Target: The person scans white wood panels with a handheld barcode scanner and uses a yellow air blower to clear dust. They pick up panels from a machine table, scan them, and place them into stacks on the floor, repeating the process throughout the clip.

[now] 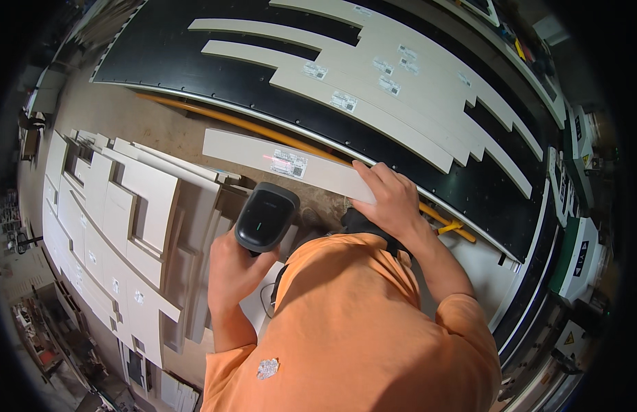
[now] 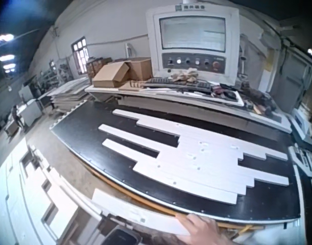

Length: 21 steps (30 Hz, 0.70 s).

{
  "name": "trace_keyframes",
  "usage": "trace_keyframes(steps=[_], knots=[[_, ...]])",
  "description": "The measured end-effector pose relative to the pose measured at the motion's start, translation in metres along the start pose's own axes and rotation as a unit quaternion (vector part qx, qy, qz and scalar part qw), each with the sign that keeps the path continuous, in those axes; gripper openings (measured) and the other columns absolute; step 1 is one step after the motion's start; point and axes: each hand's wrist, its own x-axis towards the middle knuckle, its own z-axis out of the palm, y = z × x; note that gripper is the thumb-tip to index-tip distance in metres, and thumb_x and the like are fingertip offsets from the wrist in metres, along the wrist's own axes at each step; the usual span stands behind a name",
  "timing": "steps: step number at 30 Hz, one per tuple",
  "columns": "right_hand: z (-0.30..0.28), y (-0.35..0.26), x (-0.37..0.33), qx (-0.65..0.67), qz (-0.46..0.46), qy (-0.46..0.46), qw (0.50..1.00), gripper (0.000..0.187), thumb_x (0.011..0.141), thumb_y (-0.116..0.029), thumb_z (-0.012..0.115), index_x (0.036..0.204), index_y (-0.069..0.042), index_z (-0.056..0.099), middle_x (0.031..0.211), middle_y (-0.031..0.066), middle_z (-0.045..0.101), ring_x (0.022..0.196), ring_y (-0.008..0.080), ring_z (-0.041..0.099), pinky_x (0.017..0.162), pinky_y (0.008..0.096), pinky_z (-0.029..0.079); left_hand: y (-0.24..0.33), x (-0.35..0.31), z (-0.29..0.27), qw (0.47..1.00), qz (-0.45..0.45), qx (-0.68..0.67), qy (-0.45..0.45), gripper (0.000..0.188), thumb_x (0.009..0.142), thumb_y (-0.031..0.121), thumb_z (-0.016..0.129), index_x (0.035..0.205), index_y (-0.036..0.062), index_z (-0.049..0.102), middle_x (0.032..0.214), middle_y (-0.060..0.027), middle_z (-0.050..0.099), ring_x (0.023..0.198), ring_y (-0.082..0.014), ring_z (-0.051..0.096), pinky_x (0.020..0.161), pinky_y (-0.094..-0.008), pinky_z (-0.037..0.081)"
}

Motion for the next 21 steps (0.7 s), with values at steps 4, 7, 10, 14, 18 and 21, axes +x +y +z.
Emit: trace_keyframes(steps=[4,7,10,14,18,21], knots=[[-0.009,0.011,0.002,-0.011,-0.007,0.000,1.000,0.064,0.069,-0.023,0.084,0.129,-0.009,0.065,0.090,0.0064,0.059,0.080,0.0240,0.067,0.069,0.0355,0.056,0.011,0.007,0.004,1.000,0.005,0.009,0.011,0.019,0.075,0.014,0.076,0.085,0.0003,0.066,0.067,-0.0133,0.063,0.055,-0.0250,0.057,0.058,-0.0336,0.048],[-0.011,0.020,0.003,-0.006,-0.010,0.000,1.000,0.063,0.069,-0.022,0.084,0.128,-0.009,0.065,0.090,0.0066,0.058,0.080,0.0240,0.067,0.069,0.0359,0.056,0.019,0.012,0.006,1.000,-0.008,0.016,0.014,0.019,0.076,0.014,0.075,0.085,0.0000,0.067,0.065,-0.0132,0.062,0.055,-0.0254,0.058,0.058,-0.0339,0.048],[-0.008,0.032,0.002,0.006,-0.007,0.008,1.000,0.065,0.068,-0.022,0.086,0.128,-0.009,0.065,0.092,0.0068,0.060,0.079,0.0258,0.067,0.069,0.0358,0.056,0.024,0.017,0.011,0.999,-0.003,0.021,0.025,0.018,0.076,0.014,0.074,0.084,-0.0006,0.066,0.064,-0.0132,0.061,0.055,-0.0261,0.058,0.058,-0.0342,0.048],[-0.002,0.058,-0.006,-0.006,0.042,0.008,0.999,0.059,0.070,-0.023,0.086,0.123,-0.009,0.065,0.095,0.0076,0.062,0.080,0.0286,0.067,0.070,0.0378,0.057,0.022,0.031,0.025,0.999,-0.006,0.039,0.036,0.019,0.077,0.015,0.072,0.084,-0.0018,0.065,0.064,-0.0144,0.061,0.055,-0.0273,0.059,0.058,-0.0351,0.048],[0.003,0.091,-0.020,-0.017,0.086,0.005,0.996,0.059,0.071,-0.023,0.087,0.122,-0.004,0.063,0.106,0.0099,0.060,0.096,0.0306,0.062,0.082,0.0409,0.054,0.010,0.046,0.050,0.998,-0.020,0.050,0.035,0.023,0.077,0.017,0.071,0.086,-0.0032,0.066,0.066,-0.0186,0.063,0.060,-0.0330,0.064,0.061,-0.0381,0.050],[0.010,0.110,-0.029,-0.050,0.098,0.014,0.994,0.060,0.072,-0.022,0.087,0.121,0.001,0.061,0.114,0.0127,0.055,0.105,0.0322,0.053,0.090,0.0427,0.048,0.001,0.058,0.070,0.996,-0.056,0.062,-0.017,0.027,0.076,0.020,0.072,0.086,-0.0042,0.066,0.068,-0.0207,0.064,0.063,-0.0369,0.065,0.063,-0.0409,0.051]])
